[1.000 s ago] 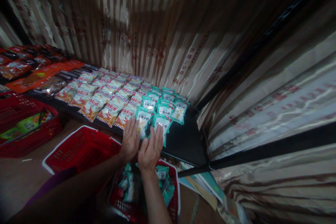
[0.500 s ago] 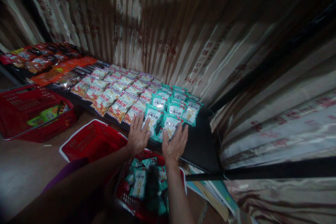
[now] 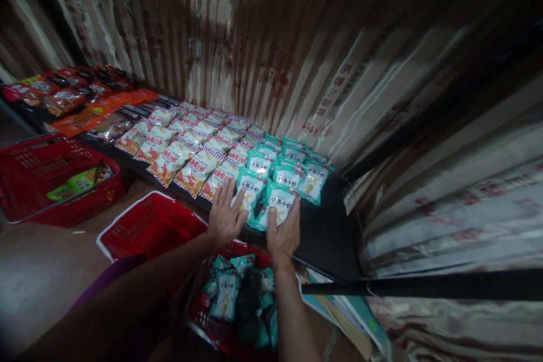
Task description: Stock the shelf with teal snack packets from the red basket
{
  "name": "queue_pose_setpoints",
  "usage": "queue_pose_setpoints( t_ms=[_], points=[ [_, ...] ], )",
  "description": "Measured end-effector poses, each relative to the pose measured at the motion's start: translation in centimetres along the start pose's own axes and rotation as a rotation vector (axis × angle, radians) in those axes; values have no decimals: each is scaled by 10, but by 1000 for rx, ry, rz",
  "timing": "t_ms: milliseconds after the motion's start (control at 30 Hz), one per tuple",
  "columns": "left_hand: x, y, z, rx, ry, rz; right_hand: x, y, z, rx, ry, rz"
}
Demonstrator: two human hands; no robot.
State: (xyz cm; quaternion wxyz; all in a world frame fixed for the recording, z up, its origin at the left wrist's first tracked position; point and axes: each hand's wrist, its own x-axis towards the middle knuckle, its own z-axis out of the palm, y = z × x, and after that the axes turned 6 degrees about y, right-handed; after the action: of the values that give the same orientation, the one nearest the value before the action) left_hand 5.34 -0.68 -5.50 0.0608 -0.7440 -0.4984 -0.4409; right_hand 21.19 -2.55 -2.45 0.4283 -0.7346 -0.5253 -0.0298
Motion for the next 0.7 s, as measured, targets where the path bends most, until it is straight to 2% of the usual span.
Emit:
queue_pose_setpoints(
  t_ms=[233, 700],
  points=[
    [4, 3, 1, 20, 28, 17, 0, -3, -3, 5, -28, 57],
    [6, 7, 8, -16, 73, 16, -1, 0, 0, -35, -4, 33]
  ],
)
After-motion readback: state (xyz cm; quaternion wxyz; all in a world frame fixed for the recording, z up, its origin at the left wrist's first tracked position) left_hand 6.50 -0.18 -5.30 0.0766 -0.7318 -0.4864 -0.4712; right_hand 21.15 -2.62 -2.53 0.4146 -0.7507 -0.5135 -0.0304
